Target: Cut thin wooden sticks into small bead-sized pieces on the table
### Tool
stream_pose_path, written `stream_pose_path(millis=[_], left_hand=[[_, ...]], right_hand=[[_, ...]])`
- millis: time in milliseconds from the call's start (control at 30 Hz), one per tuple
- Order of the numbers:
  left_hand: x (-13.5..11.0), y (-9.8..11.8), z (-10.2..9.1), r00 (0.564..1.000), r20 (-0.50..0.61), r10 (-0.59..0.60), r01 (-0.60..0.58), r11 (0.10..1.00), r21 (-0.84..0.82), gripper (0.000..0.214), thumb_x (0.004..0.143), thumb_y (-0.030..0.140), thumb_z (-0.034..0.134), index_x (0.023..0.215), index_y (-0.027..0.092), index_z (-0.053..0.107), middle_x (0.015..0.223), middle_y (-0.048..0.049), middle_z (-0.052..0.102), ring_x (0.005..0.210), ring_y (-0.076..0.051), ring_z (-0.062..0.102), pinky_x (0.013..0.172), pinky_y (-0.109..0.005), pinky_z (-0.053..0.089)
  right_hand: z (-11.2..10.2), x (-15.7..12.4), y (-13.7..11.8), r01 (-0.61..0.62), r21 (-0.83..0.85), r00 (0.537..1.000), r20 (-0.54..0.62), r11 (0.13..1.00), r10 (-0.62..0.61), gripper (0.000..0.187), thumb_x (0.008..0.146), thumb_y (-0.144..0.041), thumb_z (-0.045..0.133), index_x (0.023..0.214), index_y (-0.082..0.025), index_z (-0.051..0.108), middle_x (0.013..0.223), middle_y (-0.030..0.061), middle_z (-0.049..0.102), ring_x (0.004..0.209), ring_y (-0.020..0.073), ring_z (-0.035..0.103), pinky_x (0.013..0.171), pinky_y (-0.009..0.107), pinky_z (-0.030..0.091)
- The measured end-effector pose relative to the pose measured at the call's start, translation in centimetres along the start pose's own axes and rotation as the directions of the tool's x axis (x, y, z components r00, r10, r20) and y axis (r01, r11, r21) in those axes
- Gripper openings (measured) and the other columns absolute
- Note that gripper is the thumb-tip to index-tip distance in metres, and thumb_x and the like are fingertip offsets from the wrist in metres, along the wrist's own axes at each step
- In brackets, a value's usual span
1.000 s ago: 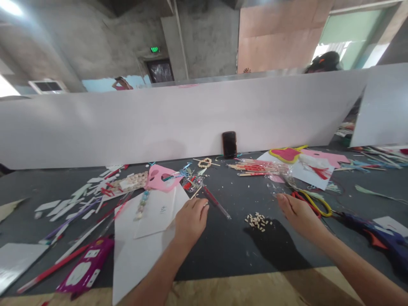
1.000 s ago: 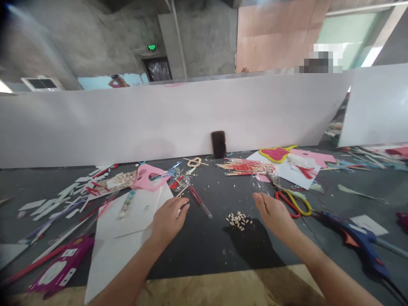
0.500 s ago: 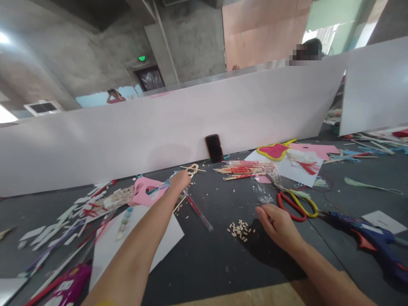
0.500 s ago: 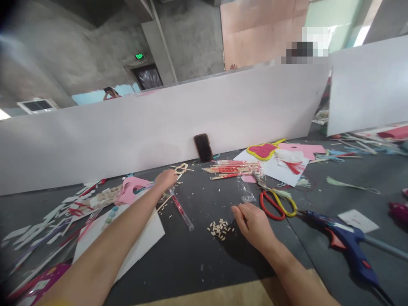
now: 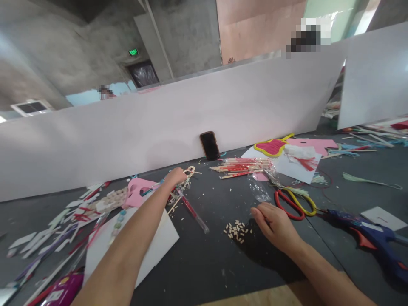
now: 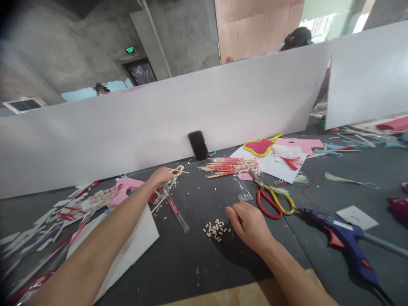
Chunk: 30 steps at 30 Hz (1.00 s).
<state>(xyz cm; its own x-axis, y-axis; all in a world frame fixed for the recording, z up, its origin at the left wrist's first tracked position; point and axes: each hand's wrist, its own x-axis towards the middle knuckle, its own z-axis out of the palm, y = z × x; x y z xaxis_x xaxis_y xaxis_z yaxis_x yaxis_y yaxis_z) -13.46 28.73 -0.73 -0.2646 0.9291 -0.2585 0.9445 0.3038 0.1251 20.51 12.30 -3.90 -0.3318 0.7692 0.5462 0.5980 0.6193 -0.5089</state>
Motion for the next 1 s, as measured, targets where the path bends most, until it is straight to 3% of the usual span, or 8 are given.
stream_pose_path(millis=[267, 467, 533, 633, 700, 867, 1000], left_hand=[[-2.2, -0.8, -0.2, 0.995, 0.061, 0.083, -0.074, 0.988, -0.135, 0.03, 0.09, 0.03, 0.057, 0.115, 0.014, 0.057, 0.113, -0.0085, 0.06, 0.093, -0.021, 0.062, 0.077, -0.039, 0.054], [-1.3, -2.0, -0.2, 0.993, -0.086, 0.08, -0.085, 0.995, -0.056, 0.029, 0.089, 0.03, 0.057, 0.115, 0.016, 0.057, 0.115, -0.0078, 0.06, 0.098, -0.022, 0.061, 0.081, -0.04, 0.052], [-0.9, -2.2, -0.2, 0.985, -0.146, 0.096, -0.099, 0.995, -0.018, 0.03, 0.09, 0.03, 0.057, 0.116, 0.017, 0.057, 0.116, -0.0083, 0.059, 0.099, -0.022, 0.06, 0.082, -0.041, 0.052], [-0.2, -1.7, -0.1, 0.96, -0.205, 0.193, -0.188, 0.981, 0.044, 0.03, 0.09, 0.03, 0.056, 0.118, 0.017, 0.056, 0.119, -0.009, 0.058, 0.101, -0.022, 0.06, 0.084, -0.042, 0.051], [0.2, -1.1, -0.1, 0.935, -0.205, 0.288, -0.276, 0.957, 0.087, 0.029, 0.091, 0.03, 0.055, 0.117, 0.018, 0.056, 0.119, -0.009, 0.058, 0.101, -0.022, 0.059, 0.085, -0.042, 0.051], [1.3, 0.0, 0.0, 0.885, -0.149, 0.441, -0.417, 0.894, 0.165, 0.027, 0.091, 0.029, 0.055, 0.115, 0.017, 0.058, 0.118, -0.0087, 0.059, 0.1, -0.022, 0.06, 0.084, -0.042, 0.051], [2.1, -0.2, -0.3, 0.863, -0.1, 0.496, -0.474, 0.861, 0.184, 0.027, 0.09, 0.031, 0.056, 0.113, 0.016, 0.058, 0.114, -0.0082, 0.06, 0.097, -0.021, 0.061, 0.083, -0.041, 0.051]], right_hand=[[0.2, 0.1, 0.1, -0.032, -0.001, 0.999, 0.006, 0.999, 0.032, 0.037, 0.094, -0.033, 0.038, 0.058, -0.024, 0.032, 0.053, -0.0033, 0.039, 0.05, 0.0123, 0.04, 0.051, 0.026, 0.029], [-0.1, -0.2, 0.0, -0.092, -0.012, 0.996, 0.015, 0.996, 0.092, 0.037, 0.094, -0.035, 0.036, 0.059, -0.025, 0.032, 0.053, -0.0026, 0.04, 0.052, 0.0131, 0.042, 0.05, 0.026, 0.031], [-0.2, 0.2, -0.5, -0.112, -0.018, 0.993, 0.035, 0.994, 0.113, 0.032, 0.094, -0.033, 0.037, 0.064, -0.024, 0.039, 0.058, -0.001, 0.046, 0.056, 0.014, 0.046, 0.052, 0.026, 0.034], [-0.3, 2.0, -1.5, -0.108, -0.013, 0.985, 0.13, 0.994, 0.109, 0.011, 0.09, -0.028, 0.043, 0.086, -0.023, 0.052, 0.074, 0.0013, 0.057, 0.062, 0.0139, 0.053, 0.056, 0.026, 0.04], [-0.1, 4.0, -2.1, -0.091, -0.003, 0.975, 0.203, 0.996, 0.09, 0.011, 0.088, -0.025, 0.046, 0.094, -0.023, 0.054, 0.084, 0.0023, 0.06, 0.062, 0.0125, 0.054, 0.058, 0.025, 0.042], [1.9, 9.2, -2.4, -0.079, 0.013, 0.959, 0.275, 0.997, 0.072, 0.012, 0.087, -0.023, 0.044, 0.088, -0.022, 0.056, 0.093, 0.0045, 0.059, 0.066, 0.0121, 0.055, 0.06, 0.026, 0.042], [4.0, 11.1, -1.8, -0.081, 0.05, 0.95, 0.305, 0.995, 0.062, 0.013, 0.086, -0.019, 0.044, 0.087, -0.021, 0.056, 0.092, 0.0045, 0.059, 0.07, 0.0122, 0.054, 0.065, 0.026, 0.043]])
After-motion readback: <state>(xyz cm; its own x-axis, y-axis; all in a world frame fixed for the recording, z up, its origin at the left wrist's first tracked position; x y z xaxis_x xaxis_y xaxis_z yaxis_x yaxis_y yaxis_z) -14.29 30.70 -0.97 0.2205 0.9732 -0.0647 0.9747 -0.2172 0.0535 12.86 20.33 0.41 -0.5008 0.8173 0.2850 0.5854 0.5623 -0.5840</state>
